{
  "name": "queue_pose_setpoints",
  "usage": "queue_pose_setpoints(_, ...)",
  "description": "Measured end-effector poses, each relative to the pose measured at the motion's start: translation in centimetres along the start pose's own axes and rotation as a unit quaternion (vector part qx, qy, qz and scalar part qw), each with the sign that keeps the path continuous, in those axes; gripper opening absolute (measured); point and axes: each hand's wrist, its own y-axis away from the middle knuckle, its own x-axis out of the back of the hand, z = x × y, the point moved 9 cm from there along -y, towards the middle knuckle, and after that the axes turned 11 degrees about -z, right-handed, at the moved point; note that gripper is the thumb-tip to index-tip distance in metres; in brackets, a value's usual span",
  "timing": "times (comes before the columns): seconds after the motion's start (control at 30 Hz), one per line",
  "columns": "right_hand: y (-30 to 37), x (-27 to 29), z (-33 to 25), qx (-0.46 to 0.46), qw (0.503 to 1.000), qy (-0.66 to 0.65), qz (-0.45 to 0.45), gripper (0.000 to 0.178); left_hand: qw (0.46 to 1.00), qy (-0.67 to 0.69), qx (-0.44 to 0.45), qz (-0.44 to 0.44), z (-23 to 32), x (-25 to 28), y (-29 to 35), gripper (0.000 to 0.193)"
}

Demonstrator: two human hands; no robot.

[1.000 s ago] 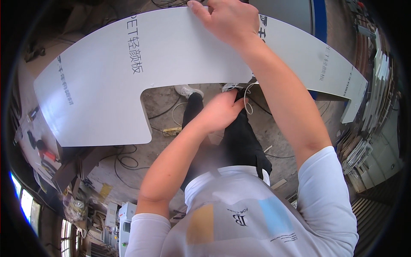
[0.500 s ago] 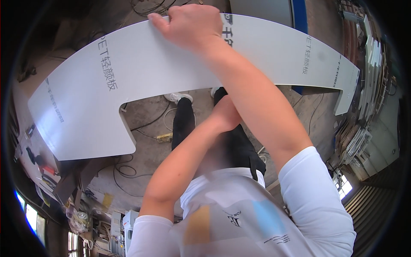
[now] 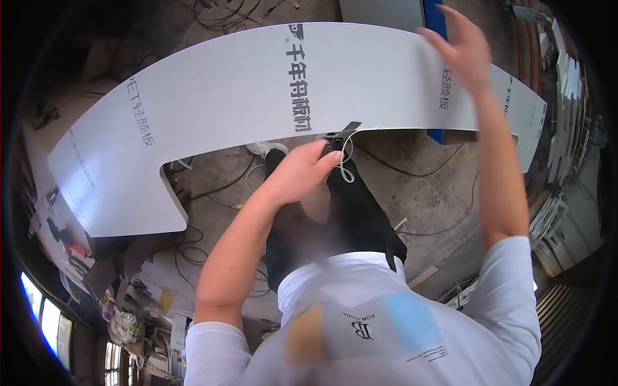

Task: The person cuts a piece of white edge banding with a utility knife and applies heat to the edge of a white curved panel with a heat gun before pressing it down by hand.

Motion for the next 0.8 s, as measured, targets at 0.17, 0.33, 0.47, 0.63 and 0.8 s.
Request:
queue_pose_setpoints(0.17, 7.5, 1.6, 20.0, -0.182, 0.970, 0.046, -0.156, 0.079, 0.999, -0.004, 0.033, 0.012, -0.4, 0.0, -0.3, 0.039)
queue_pose_setpoints(0.33, 8.1, 1.3, 19.8, -0.187, 0.967, 0.051, -0.165, 0.078, 1.000, 0.019, 0.008, 0.013, -0.5, -1.4, -0.6, 0.032)
queue_pose_setpoints(0.47, 9.1, 1.4, 19.9, -0.203, 0.965, 0.046, -0.159, 0.077, 0.997, 0.067, 0.035, 0.026, -1.4, -2.0, -0.2, 0.030)
queue_pose_setpoints(0.63, 9.7, 1.3, 19.3, -0.214, 0.962, 0.045, -0.166, 0.077, 0.997, 0.029, 0.066, 0.010, -1.6, -1.3, 0.4, 0.033)
queue_pose_setpoints(0.8, 10.2, 1.0, 20.2, -0.204, 0.965, 0.023, -0.164, 0.077, 0.999, 0.014, 0.048, 0.004, -2.1, -1.2, 1.3, 0.032)
